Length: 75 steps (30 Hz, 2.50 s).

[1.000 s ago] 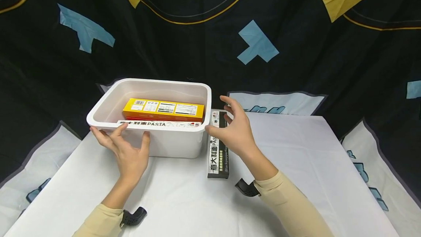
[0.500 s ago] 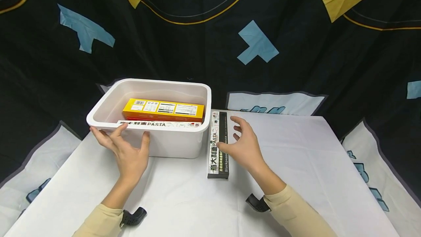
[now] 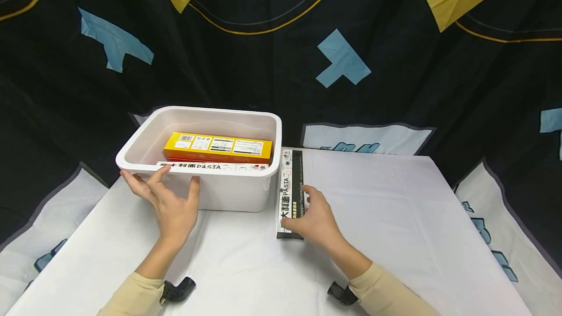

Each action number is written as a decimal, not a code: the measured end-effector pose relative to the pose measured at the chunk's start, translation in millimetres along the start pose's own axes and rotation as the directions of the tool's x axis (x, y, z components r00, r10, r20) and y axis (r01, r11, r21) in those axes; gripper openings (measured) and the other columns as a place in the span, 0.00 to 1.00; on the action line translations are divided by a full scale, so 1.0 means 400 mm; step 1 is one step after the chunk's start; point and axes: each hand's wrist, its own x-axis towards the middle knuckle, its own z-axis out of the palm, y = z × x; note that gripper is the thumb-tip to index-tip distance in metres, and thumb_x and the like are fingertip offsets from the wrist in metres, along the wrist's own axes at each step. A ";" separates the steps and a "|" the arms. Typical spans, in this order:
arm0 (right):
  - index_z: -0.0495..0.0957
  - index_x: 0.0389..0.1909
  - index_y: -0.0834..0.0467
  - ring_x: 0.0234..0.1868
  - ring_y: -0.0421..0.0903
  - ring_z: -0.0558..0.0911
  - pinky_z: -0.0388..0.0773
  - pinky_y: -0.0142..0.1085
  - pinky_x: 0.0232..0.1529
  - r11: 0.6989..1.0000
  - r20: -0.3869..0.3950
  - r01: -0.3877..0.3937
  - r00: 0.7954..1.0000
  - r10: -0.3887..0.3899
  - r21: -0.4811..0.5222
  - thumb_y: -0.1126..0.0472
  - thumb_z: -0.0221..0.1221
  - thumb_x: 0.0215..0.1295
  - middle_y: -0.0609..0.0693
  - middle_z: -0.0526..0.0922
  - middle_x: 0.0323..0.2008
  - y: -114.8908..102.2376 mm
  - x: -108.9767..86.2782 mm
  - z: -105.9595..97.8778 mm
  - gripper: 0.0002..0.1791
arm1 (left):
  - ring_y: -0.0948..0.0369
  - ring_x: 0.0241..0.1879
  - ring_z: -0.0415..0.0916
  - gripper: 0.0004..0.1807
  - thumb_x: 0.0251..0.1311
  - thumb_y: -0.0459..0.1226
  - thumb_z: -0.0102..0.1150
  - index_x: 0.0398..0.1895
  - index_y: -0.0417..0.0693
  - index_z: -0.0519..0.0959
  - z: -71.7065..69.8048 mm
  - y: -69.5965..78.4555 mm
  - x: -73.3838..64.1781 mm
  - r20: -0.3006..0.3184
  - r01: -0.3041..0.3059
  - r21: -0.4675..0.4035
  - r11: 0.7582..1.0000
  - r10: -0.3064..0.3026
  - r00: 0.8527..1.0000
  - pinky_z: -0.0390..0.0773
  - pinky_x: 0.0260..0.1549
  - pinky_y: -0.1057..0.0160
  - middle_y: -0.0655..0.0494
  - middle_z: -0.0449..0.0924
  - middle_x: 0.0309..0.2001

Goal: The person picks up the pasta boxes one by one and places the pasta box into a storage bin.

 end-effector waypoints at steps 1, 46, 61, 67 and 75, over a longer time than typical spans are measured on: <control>0.61 0.69 0.60 0.61 0.59 0.73 0.73 0.48 0.56 1.000 -0.001 -0.001 1.000 0.001 -0.029 0.55 0.77 0.39 0.62 0.68 0.65 0.003 -0.001 0.007 0.54 | 0.49 0.74 0.20 0.33 0.52 0.38 0.70 0.58 0.51 0.63 -0.001 0.001 -0.001 0.002 0.004 0.001 1.000 -0.004 1.000 0.45 0.70 0.50 0.39 0.22 0.74; 0.69 0.64 0.63 0.39 0.48 0.76 0.74 0.42 0.38 0.937 -0.100 0.030 0.993 -0.069 -0.349 0.49 0.72 0.36 0.56 0.78 0.50 0.063 -0.011 0.000 0.49 | 0.49 0.74 0.21 0.33 0.52 0.38 0.71 0.58 0.52 0.63 0.000 -0.002 0.000 -0.012 -0.011 0.009 1.000 0.011 1.000 0.48 0.69 0.49 0.37 0.23 0.74; 0.74 0.61 0.53 0.39 0.49 0.76 0.72 0.38 0.38 0.995 -0.331 -0.051 0.943 0.020 -0.087 0.50 0.72 0.47 0.54 0.80 0.45 0.048 -0.036 -0.167 0.37 | 0.49 0.74 0.21 0.32 0.52 0.38 0.70 0.58 0.52 0.63 0.000 -0.007 -0.001 -0.013 -0.006 0.009 1.000 0.006 1.000 0.44 0.70 0.49 0.37 0.23 0.74; 0.74 0.60 0.54 0.32 0.46 0.77 0.74 0.30 0.28 1.000 -0.368 0.017 0.930 -0.017 -0.005 0.55 0.72 0.50 0.54 0.81 0.44 0.037 -0.040 -0.206 0.33 | 0.48 0.74 0.22 0.32 0.52 0.38 0.70 0.57 0.52 0.64 0.002 -0.007 0.001 -0.023 -0.014 0.008 1.000 0.014 1.000 0.46 0.69 0.49 0.37 0.24 0.74; 0.73 0.61 0.55 0.39 0.42 0.82 0.78 0.27 0.32 0.996 -0.350 0.087 0.934 -0.073 0.024 0.61 0.69 0.53 0.54 0.79 0.52 0.016 -0.052 -0.265 0.32 | 0.49 0.74 0.22 0.31 0.52 0.38 0.70 0.57 0.51 0.64 0.004 -0.002 0.003 -0.023 -0.013 0.006 1.000 0.013 1.000 0.44 0.70 0.49 0.36 0.24 0.74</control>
